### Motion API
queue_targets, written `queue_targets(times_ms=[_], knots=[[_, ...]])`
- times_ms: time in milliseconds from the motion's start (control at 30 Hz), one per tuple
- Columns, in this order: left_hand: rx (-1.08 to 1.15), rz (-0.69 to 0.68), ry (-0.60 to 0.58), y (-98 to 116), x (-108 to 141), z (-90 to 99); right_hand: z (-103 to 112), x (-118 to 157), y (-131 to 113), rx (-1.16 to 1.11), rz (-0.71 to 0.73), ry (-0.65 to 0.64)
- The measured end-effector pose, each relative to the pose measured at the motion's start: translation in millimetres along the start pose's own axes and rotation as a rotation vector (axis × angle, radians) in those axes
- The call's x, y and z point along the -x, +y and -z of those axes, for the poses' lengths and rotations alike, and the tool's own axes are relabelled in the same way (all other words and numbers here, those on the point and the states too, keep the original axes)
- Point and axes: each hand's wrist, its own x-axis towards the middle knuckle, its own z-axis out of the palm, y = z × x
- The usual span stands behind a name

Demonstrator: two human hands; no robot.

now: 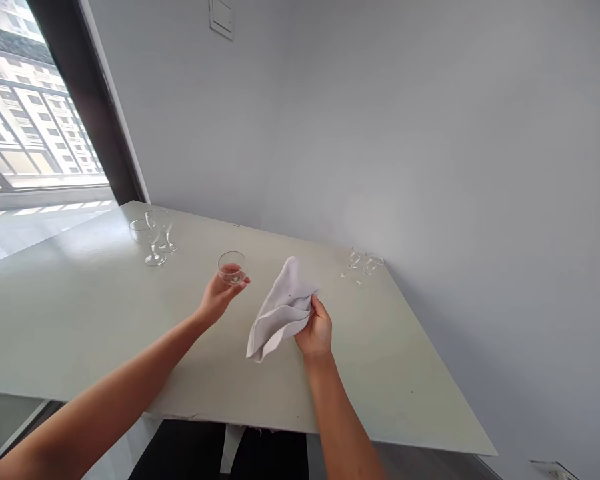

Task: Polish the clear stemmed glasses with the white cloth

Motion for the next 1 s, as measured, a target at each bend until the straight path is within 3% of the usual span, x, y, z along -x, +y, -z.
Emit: queue_targets(times_ms=[133,200,267,400,533,600,733,767,833,933,1000], knots=[[0.319,0.128,-0.412,4,16,-18.2,-2,-11,5,0.021,0.131,0.021],[0.332,0.180,-0.523,4,22,-24.6,-3,-17,8,0.066,0.185,0.014],[0.293,0.205,-0.531,2,26,-28.2,-6,-20,10,0.111,0.206,-0.020],[0.228,0.191,-0.434,-4,26,-28.5,-10,-19,16,0.106,0.179,-0.049],[0.219,0.188,-0.477,-2,25,-27.9,-14,-16,20,0.051,0.180,-0.035],[0.252,0.185,-0.527,1,29,-29.1,-15,-18,20,0.047,0.204,-0.040],[0.273,0.218,-0.808,5,37,-31.3,-12,-22,11,0.062,0.230,0.039],[0.245,0.216,-0.834,4,38,-31.3,-11,-21,7,0.061,0.238,0.063],[0.123,0.184,-0.722,0,35,-30.1,-10,-14,-2,0.073,0.278,0.073],[-0.209,0.102,-0.364,-7,26,-25.6,-15,7,-9,0.176,0.430,0.020],[-0.438,0.021,-0.220,-12,20,-21.5,-21,23,-5,0.308,0.540,-0.003]])
